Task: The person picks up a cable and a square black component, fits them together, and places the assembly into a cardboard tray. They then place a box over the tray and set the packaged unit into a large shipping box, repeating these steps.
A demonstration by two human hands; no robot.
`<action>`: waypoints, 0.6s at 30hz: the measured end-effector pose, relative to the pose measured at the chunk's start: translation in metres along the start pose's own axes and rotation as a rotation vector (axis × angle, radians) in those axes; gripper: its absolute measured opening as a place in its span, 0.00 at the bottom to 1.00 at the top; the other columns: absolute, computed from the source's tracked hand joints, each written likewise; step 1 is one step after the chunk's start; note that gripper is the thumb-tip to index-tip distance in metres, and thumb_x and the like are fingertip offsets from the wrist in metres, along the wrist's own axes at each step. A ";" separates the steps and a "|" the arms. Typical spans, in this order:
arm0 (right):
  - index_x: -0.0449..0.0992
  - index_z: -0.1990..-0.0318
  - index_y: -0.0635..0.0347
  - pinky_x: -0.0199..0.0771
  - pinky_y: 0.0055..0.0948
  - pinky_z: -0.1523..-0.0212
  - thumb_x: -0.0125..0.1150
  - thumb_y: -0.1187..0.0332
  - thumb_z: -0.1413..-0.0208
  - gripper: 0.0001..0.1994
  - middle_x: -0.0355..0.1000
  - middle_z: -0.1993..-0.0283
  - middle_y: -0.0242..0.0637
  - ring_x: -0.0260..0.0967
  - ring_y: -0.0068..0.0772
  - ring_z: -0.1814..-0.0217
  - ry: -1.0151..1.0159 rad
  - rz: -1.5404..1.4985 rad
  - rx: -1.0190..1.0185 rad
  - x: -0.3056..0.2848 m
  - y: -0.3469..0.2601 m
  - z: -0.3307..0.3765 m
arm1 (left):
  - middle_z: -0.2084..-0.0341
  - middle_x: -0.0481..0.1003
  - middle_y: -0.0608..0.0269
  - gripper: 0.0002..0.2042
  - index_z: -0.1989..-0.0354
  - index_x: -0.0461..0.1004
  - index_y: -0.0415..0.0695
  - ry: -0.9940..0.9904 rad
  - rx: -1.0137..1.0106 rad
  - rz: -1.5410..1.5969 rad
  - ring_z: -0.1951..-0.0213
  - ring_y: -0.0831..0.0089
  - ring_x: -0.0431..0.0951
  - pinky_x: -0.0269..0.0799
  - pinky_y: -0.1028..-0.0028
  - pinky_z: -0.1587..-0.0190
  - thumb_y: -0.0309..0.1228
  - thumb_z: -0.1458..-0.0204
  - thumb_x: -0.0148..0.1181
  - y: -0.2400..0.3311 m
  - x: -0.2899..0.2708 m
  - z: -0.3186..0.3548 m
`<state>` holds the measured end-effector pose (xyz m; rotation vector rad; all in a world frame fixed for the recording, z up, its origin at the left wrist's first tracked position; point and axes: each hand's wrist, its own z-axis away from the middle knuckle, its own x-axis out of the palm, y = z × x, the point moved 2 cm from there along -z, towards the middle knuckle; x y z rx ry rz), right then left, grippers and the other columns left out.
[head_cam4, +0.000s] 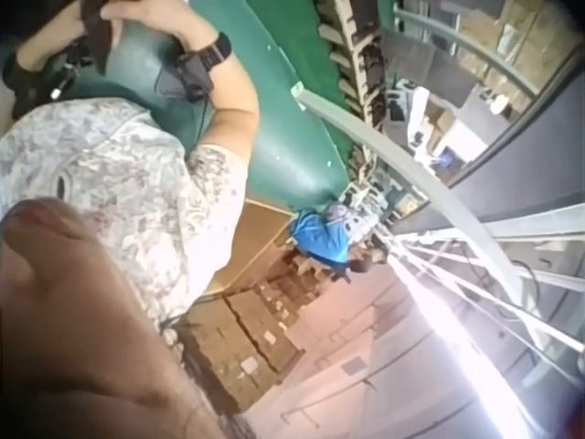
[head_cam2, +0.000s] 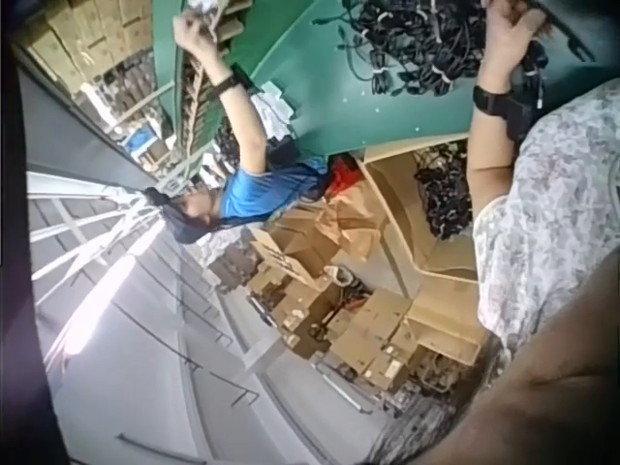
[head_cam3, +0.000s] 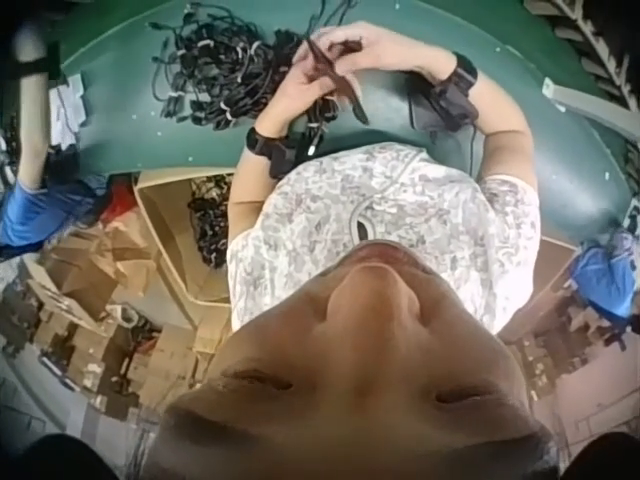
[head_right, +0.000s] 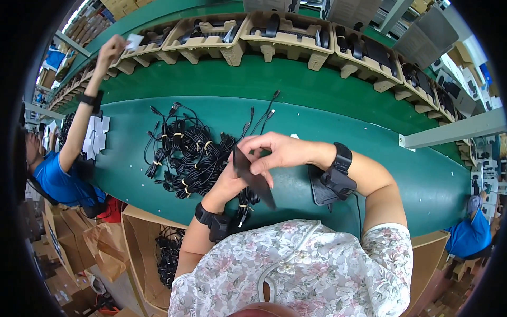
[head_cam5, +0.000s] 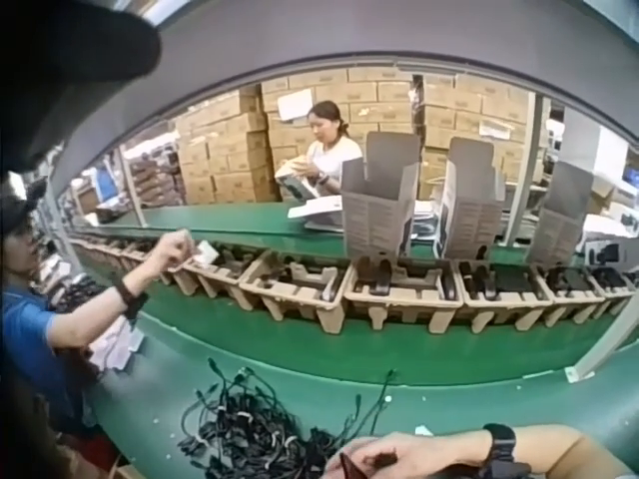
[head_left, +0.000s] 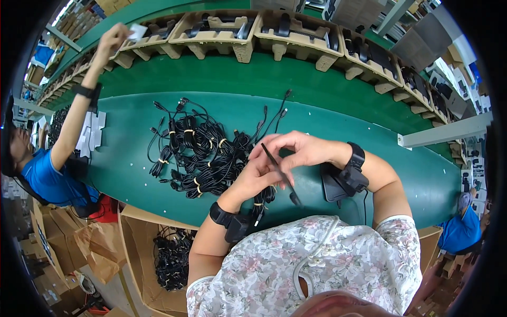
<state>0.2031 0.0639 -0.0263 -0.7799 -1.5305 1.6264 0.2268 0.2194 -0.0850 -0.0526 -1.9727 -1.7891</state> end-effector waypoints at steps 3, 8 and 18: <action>0.68 0.68 0.60 0.65 0.22 0.56 0.61 0.69 0.48 0.08 0.68 0.58 0.32 0.65 0.22 0.58 0.215 0.207 -0.181 -0.018 -0.012 0.008 | 0.68 0.75 0.61 0.12 0.53 0.65 0.41 -0.090 0.058 0.049 0.68 0.78 0.74 0.68 0.80 0.69 0.33 0.41 0.49 0.004 0.003 -0.006; 0.68 0.71 0.54 0.53 0.14 0.77 0.61 0.66 0.47 0.08 0.60 0.77 0.19 0.55 0.10 0.77 1.155 0.291 -0.302 -0.095 -0.080 0.025 | 0.67 0.74 0.57 0.17 0.47 0.59 0.41 0.136 0.028 0.038 0.69 0.76 0.73 0.69 0.79 0.68 0.36 0.41 0.48 0.007 -0.002 -0.002; 0.74 0.62 0.66 0.63 0.21 0.70 0.61 0.59 0.47 0.16 0.70 0.74 0.30 0.64 0.21 0.72 1.545 0.766 -0.282 -0.276 -0.051 0.034 | 0.67 0.74 0.57 0.20 0.44 0.53 0.42 0.129 0.034 -0.004 0.70 0.76 0.73 0.69 0.78 0.70 0.34 0.41 0.50 0.003 0.001 -0.007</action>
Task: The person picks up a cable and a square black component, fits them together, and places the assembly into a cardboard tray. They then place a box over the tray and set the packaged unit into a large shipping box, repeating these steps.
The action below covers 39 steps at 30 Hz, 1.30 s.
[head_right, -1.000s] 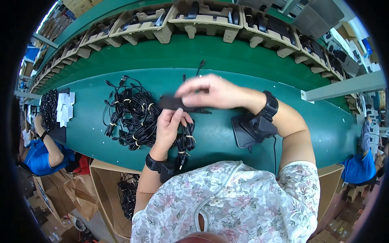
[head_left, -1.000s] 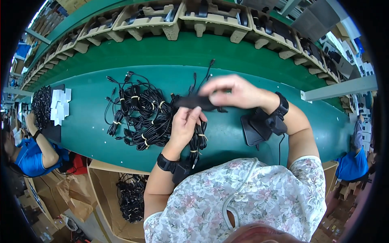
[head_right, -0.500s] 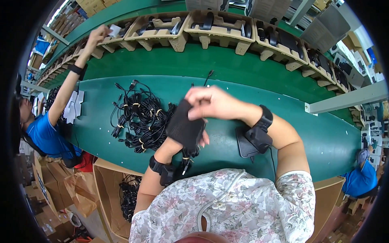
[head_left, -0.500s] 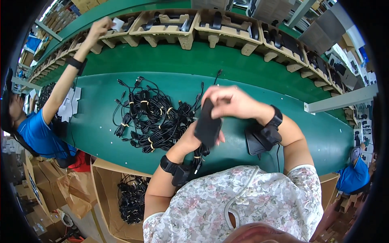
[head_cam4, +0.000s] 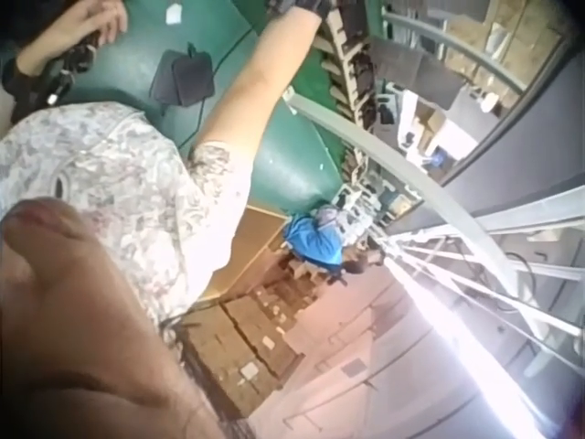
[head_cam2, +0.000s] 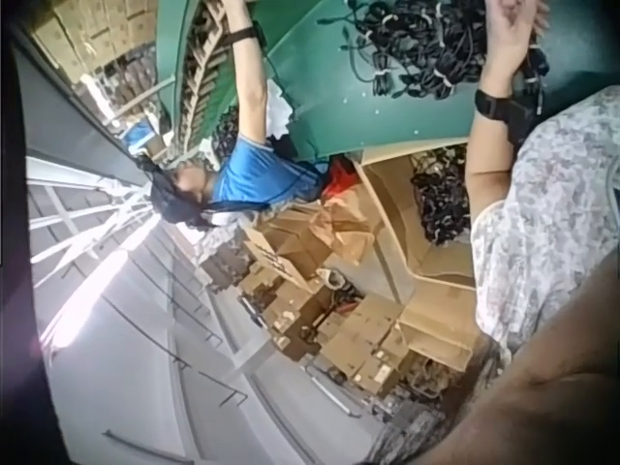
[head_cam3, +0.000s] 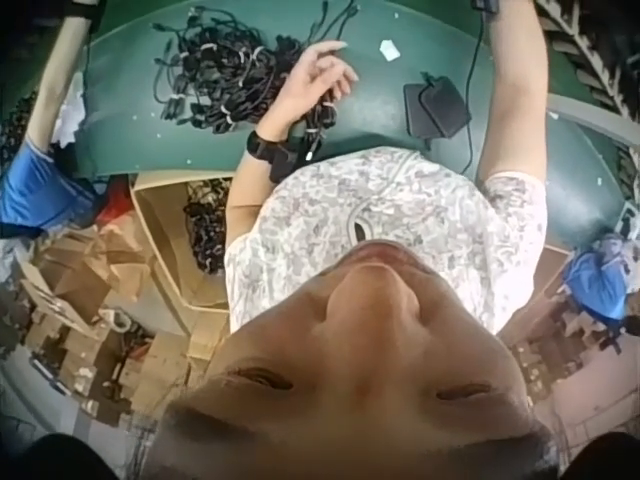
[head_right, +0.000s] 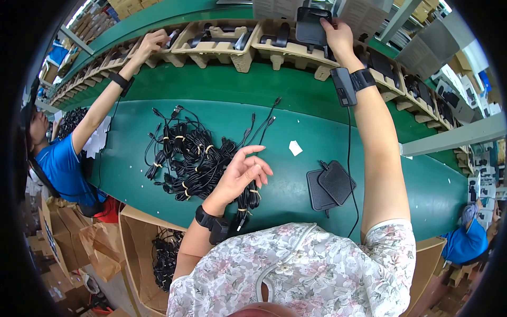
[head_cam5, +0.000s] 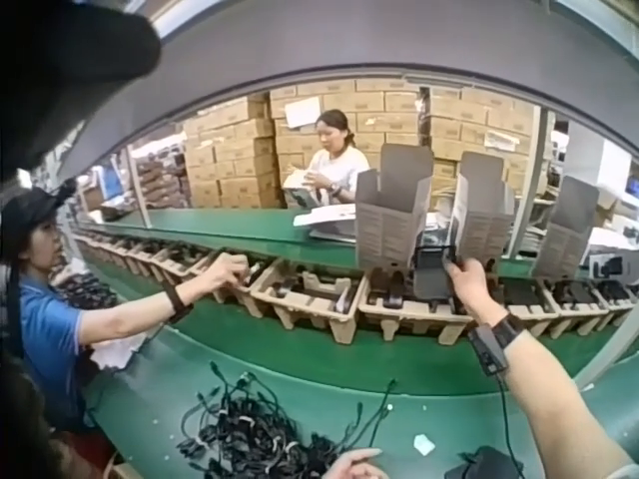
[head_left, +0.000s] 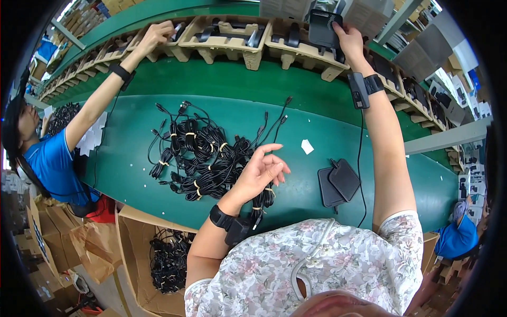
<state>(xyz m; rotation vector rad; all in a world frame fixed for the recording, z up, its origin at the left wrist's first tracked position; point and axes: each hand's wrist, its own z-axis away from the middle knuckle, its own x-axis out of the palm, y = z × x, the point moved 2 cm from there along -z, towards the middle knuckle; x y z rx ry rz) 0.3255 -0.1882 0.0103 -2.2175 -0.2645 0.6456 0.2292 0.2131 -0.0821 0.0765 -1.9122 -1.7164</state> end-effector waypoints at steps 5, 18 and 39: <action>0.74 0.59 0.69 0.66 0.25 0.64 0.62 0.56 0.49 0.21 0.73 0.69 0.37 0.66 0.27 0.68 -0.033 0.087 0.134 0.004 -0.001 -0.005 | 0.67 0.73 0.58 0.21 0.43 0.53 0.43 -0.005 0.017 -0.010 0.70 0.76 0.73 0.69 0.78 0.70 0.34 0.42 0.50 0.002 -0.002 0.003; 0.74 0.56 0.66 0.68 0.33 0.60 0.59 0.48 0.50 0.27 0.74 0.65 0.47 0.71 0.41 0.63 -0.151 0.528 0.059 -0.007 0.051 -0.027 | 0.66 0.73 0.57 0.20 0.42 0.53 0.43 -0.019 0.021 -0.042 0.70 0.76 0.73 0.69 0.78 0.69 0.34 0.41 0.48 -0.008 -0.001 -0.001; 0.74 0.69 0.59 0.72 0.38 0.66 0.52 0.38 0.51 0.29 0.74 0.69 0.44 0.73 0.45 0.65 -1.227 0.664 -0.460 0.142 -0.162 0.253 | 0.72 0.74 0.58 0.11 0.54 0.63 0.36 0.035 0.085 -0.098 0.76 0.75 0.75 0.70 0.78 0.76 0.28 0.43 0.48 -0.027 -0.012 -0.016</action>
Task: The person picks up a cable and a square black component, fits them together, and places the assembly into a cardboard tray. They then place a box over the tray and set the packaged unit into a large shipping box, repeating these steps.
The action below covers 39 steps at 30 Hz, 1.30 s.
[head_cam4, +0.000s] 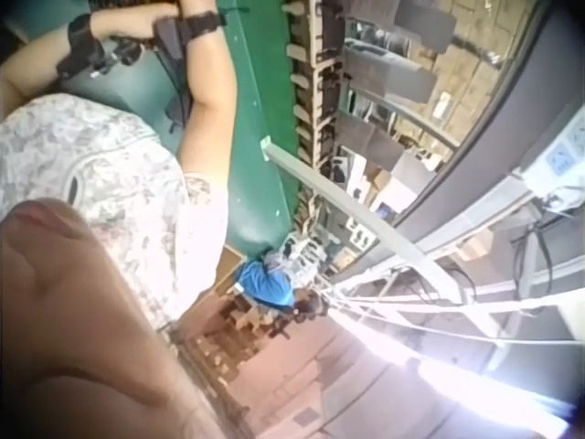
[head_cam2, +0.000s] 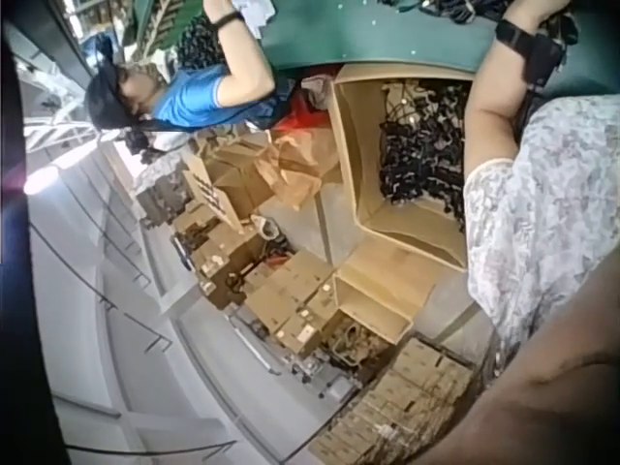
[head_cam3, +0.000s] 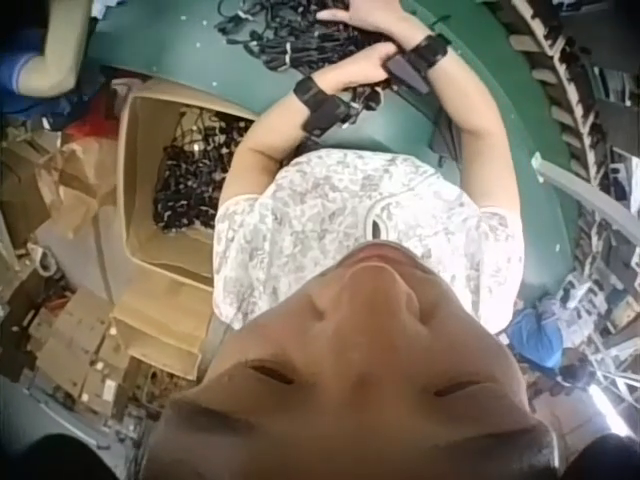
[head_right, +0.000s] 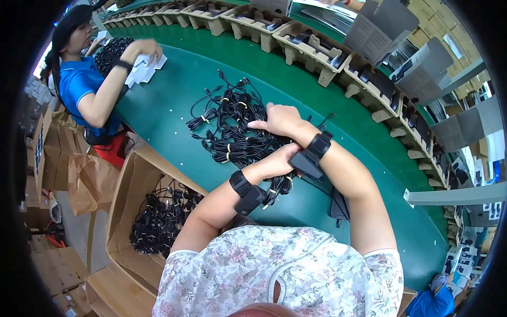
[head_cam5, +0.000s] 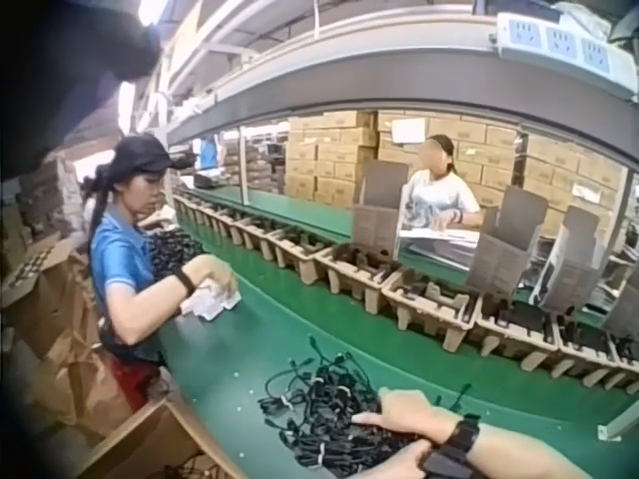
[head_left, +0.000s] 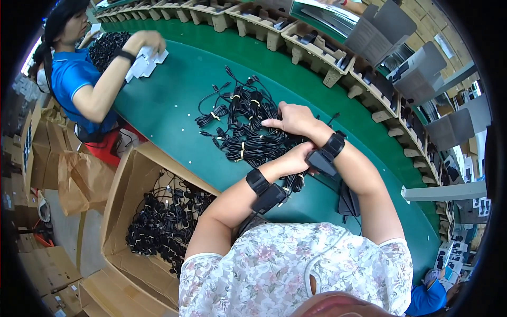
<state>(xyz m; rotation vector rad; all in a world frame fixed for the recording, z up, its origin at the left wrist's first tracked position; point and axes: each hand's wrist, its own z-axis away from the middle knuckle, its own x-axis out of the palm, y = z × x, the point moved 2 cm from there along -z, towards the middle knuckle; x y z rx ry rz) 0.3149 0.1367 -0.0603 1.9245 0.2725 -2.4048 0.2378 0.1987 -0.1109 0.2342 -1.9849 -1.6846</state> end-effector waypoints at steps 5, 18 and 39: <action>0.68 0.60 0.62 0.71 0.39 0.65 0.60 0.49 0.50 0.23 0.73 0.68 0.46 0.72 0.48 0.64 -0.049 -0.613 0.031 0.014 0.017 0.004 | 0.73 0.74 0.58 0.10 0.55 0.64 0.35 -0.025 -0.088 0.059 0.76 0.75 0.75 0.70 0.78 0.76 0.25 0.45 0.48 -0.004 0.000 -0.009; 0.63 0.47 0.60 0.70 0.36 0.57 0.65 0.59 0.54 0.28 0.69 0.55 0.48 0.68 0.49 0.54 0.378 -0.442 -0.106 -0.032 0.019 0.067 | 0.73 0.74 0.60 0.11 0.54 0.65 0.36 -0.095 -0.055 -0.063 0.77 0.76 0.74 0.70 0.78 0.77 0.26 0.44 0.49 -0.004 -0.005 -0.012; 0.67 0.45 0.53 0.65 0.34 0.62 0.61 0.63 0.54 0.25 0.67 0.68 0.38 0.65 0.41 0.64 0.423 -0.158 -0.400 -0.047 0.013 0.091 | 0.68 0.74 0.61 0.16 0.49 0.62 0.39 -0.106 -0.032 -0.170 0.73 0.78 0.74 0.69 0.80 0.75 0.31 0.44 0.52 -0.002 -0.010 -0.013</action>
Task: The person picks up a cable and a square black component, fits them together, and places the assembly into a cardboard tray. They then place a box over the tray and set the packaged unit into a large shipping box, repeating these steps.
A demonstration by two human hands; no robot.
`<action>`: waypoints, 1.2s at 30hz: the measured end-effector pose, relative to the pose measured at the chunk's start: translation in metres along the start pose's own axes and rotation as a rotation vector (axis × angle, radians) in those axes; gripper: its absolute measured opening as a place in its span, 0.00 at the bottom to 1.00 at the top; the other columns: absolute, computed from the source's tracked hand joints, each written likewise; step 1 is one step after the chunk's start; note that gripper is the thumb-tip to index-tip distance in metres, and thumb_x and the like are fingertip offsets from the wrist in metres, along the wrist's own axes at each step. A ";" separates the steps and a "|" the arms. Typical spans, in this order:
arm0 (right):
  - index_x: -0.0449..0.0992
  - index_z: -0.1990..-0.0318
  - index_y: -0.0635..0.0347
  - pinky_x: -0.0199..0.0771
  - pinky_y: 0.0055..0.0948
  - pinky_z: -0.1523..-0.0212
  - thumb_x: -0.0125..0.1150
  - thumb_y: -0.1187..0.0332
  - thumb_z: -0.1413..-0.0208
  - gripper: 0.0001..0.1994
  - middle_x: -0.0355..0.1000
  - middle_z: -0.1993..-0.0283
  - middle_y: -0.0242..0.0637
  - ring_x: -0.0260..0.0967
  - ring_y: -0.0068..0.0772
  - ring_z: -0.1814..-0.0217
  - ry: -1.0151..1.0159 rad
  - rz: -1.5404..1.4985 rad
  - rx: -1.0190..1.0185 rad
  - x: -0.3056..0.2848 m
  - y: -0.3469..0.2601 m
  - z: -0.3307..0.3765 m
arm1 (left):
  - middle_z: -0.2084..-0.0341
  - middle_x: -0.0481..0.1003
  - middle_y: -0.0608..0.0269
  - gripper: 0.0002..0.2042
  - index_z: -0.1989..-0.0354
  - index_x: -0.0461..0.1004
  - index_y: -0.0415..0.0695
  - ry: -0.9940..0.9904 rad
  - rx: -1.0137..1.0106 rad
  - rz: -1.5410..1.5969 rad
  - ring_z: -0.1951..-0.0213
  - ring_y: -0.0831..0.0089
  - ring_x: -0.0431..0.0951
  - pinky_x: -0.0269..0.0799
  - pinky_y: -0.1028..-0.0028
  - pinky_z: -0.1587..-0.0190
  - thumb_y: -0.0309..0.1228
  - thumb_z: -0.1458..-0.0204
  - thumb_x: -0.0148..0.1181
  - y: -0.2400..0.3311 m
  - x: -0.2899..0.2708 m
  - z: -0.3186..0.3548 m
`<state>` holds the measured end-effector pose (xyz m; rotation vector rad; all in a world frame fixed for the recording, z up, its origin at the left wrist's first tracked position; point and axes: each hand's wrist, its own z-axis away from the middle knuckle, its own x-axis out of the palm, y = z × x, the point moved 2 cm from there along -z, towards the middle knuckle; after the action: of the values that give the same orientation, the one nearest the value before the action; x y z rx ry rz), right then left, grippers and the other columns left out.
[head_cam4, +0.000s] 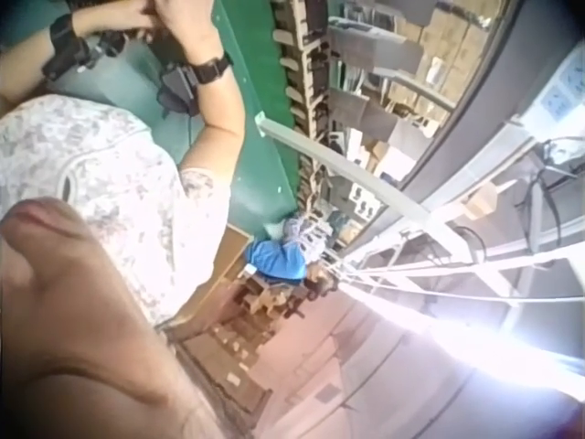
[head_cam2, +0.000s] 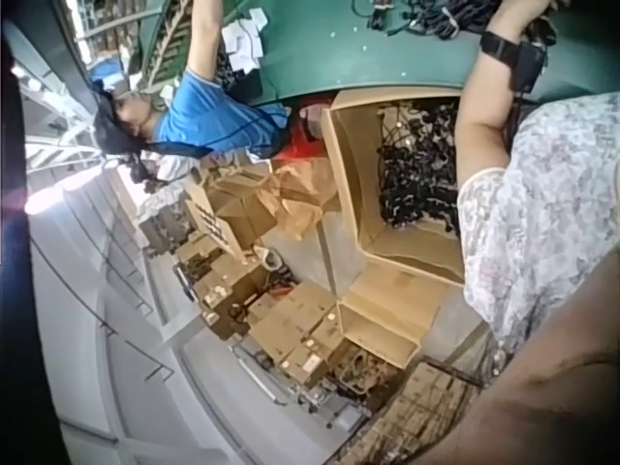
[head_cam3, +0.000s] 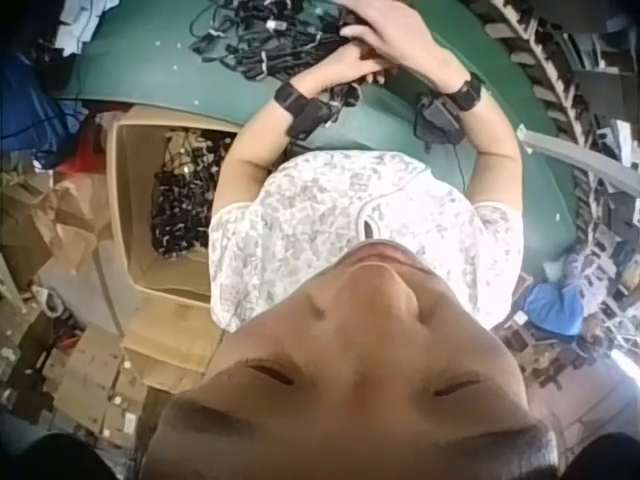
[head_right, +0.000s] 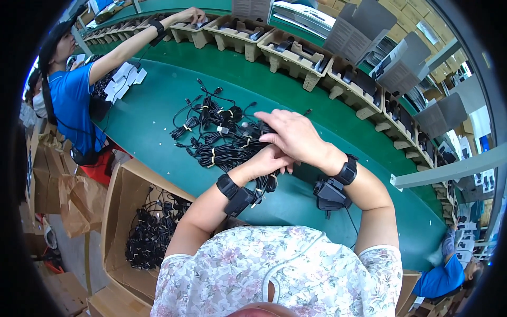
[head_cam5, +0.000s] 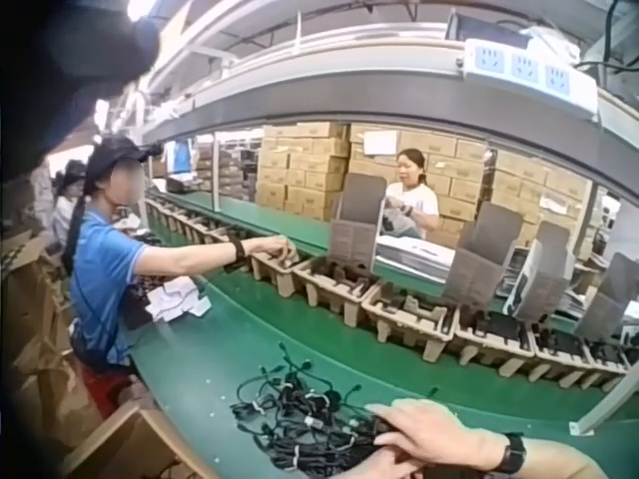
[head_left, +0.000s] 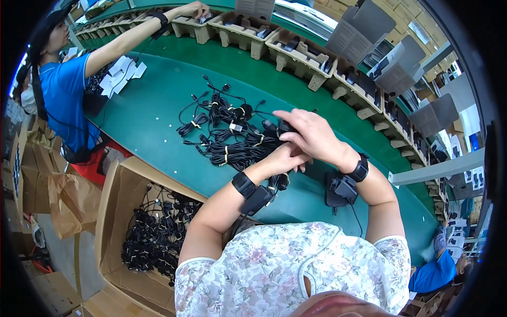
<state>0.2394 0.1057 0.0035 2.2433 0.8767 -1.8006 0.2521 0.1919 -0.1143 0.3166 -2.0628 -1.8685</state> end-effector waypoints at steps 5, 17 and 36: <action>0.66 0.45 0.53 0.66 0.29 0.66 0.57 0.65 0.48 0.21 0.66 0.70 0.34 0.65 0.33 0.67 0.244 0.045 -0.150 -0.024 -0.001 0.001 | 0.64 0.73 0.58 0.25 0.40 0.50 0.41 0.339 0.186 0.243 0.72 0.76 0.75 0.69 0.81 0.76 0.31 0.44 0.53 0.002 0.000 0.007; 0.63 0.47 0.61 0.62 0.15 0.73 0.46 0.66 0.38 0.14 0.66 0.71 0.29 0.60 0.15 0.73 0.304 -1.286 0.492 -0.015 0.026 0.015 | 0.69 0.71 0.59 0.24 0.41 0.52 0.41 0.039 0.217 0.419 0.76 0.79 0.72 0.65 0.83 0.78 0.38 0.41 0.48 0.025 -0.007 0.013; 0.69 0.60 0.62 0.67 0.18 0.64 0.59 0.70 0.46 0.09 0.69 0.67 0.29 0.66 0.17 0.64 0.017 -0.964 0.544 -0.040 0.010 0.056 | 0.58 0.72 0.54 0.26 0.41 0.53 0.34 0.789 0.569 -0.519 0.54 0.63 0.73 0.68 0.72 0.51 0.24 0.48 0.53 0.029 -0.013 0.021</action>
<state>0.1928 0.0582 0.0222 2.2851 1.9005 -2.6600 0.2574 0.2190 -0.0883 1.5617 -1.9456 -1.0041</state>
